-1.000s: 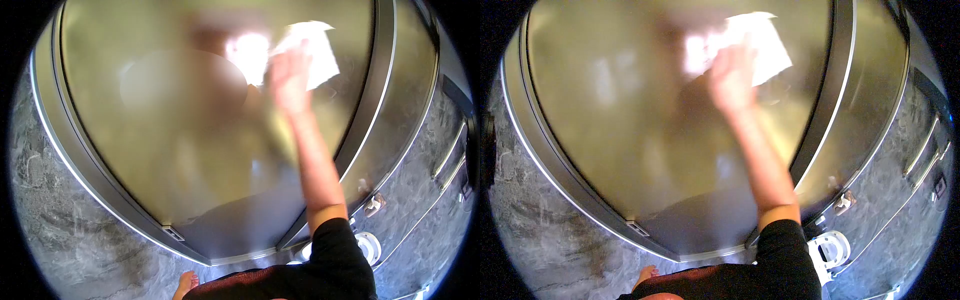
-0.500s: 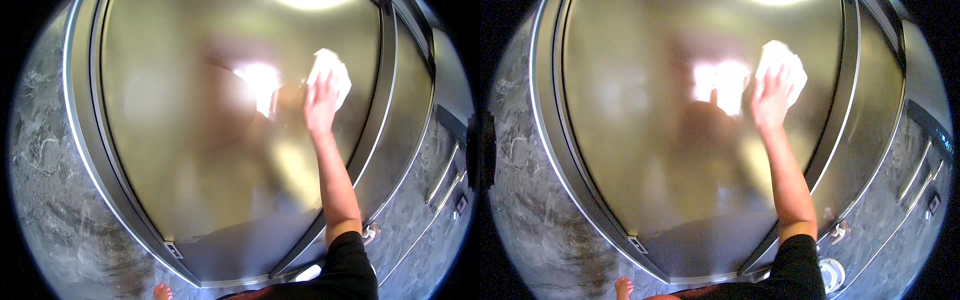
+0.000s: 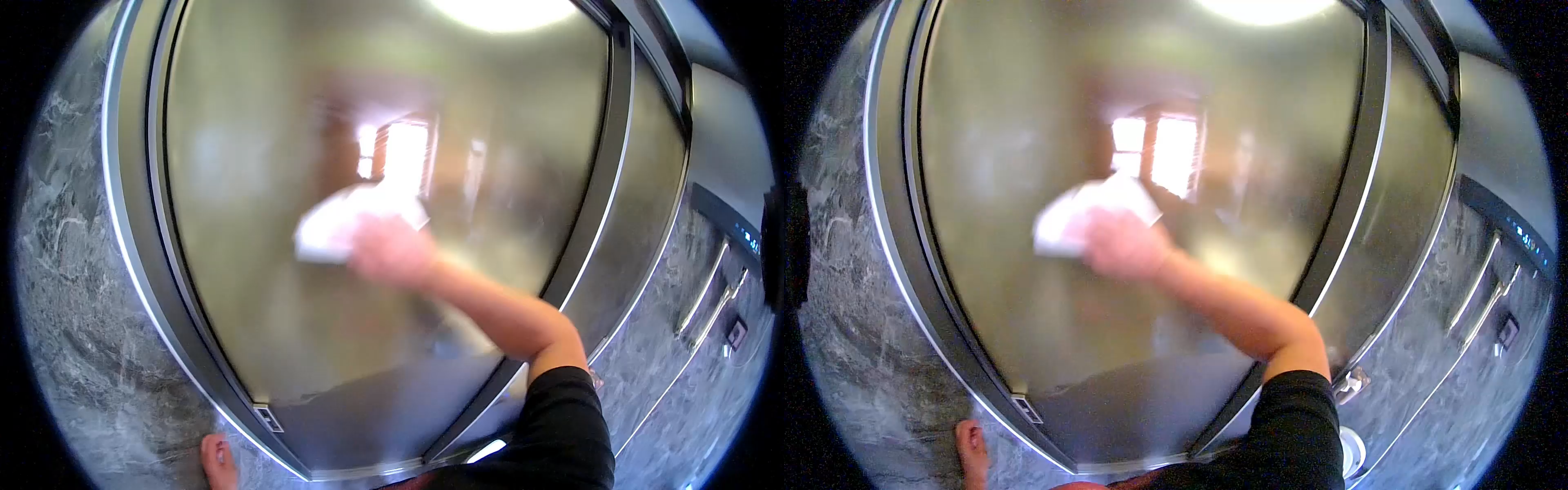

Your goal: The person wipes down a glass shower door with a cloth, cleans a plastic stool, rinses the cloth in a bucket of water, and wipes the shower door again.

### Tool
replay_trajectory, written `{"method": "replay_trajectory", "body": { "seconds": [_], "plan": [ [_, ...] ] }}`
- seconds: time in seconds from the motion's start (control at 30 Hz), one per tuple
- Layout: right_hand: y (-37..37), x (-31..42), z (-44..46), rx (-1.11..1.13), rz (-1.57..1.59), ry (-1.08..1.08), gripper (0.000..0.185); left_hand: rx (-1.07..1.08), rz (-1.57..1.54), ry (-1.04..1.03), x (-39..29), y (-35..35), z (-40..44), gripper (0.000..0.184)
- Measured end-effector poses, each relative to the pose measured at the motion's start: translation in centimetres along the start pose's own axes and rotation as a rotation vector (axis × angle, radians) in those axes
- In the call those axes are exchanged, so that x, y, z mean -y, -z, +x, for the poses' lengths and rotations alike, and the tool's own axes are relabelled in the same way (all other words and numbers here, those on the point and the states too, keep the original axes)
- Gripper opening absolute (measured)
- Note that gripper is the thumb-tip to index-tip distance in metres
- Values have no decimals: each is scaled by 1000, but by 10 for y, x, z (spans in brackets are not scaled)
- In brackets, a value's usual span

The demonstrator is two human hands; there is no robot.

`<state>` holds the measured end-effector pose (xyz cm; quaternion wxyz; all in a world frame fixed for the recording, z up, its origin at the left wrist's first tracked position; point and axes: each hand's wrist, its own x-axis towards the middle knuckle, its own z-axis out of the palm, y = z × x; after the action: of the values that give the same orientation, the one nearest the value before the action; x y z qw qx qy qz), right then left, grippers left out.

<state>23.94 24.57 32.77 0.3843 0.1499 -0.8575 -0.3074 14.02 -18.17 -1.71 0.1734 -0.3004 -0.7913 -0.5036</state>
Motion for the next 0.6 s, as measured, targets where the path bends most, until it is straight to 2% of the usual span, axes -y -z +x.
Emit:
{"method": "replay_trajectory", "body": {
  "seconds": [0.03,0.07,0.1,0.13,0.17,0.2,0.23,0.27,0.3,0.33,0.37,0.4,0.43,0.47,0.5,0.53,0.57,0.6],
  "plan": [
    [28,-38,5,139,-155,-280,34,8,-84,160,-1,6,1,28],
    [57,-80,8,-174,-342,-349,35,16,-167,314,-1,10,2,27],
    [64,-138,0,-503,-422,-502,35,15,-172,311,4,10,-2,27],
    [90,-184,-4,-505,-245,-736,41,25,-92,251,13,10,-11,28],
    [103,-257,-22,-563,-384,-810,50,37,-14,188,18,9,-14,29],
    [124,-305,-36,-481,-414,-993,57,37,-21,185,4,13,-10,29],
    [138,-362,-57,-494,-355,-1031,58,14,124,85,-23,20,0,20],
    [150,-357,-50,-533,-285,-1173,57,-13,273,-7,-40,24,7,23],
    [162,-352,-39,-566,-214,-1308,56,-17,265,3,-44,22,14,23],
    [155,-351,-25,-618,-199,-1306,54,-35,286,46,-47,19,19,25],
    [144,-350,-9,-590,-289,-1174,51,-41,306,87,-49,16,19,27],
    [129,-334,18,-599,-369,-1017,49,-34,302,91,-29,9,16,27],
    [115,-301,45,-431,-530,-766,44,-56,254,109,9,-4,11,26],
    [94,-249,83,-533,-228,-784,39,-75,211,125,31,-16,9,36],
    [64,-182,102,-467,-475,-471,36,-60,216,126,29,-24,14,36],
    [48,-116,117,-212,-425,-370,42,-136,64,134,27,-31,22,37],
    [13,-56,115,-384,-396,-186,46,-210,-90,138,23,-38,33,37],
    [-8,-1,102,-307,-116,-110,48,-192,-86,134,17,-45,44,37]
  ]
}}
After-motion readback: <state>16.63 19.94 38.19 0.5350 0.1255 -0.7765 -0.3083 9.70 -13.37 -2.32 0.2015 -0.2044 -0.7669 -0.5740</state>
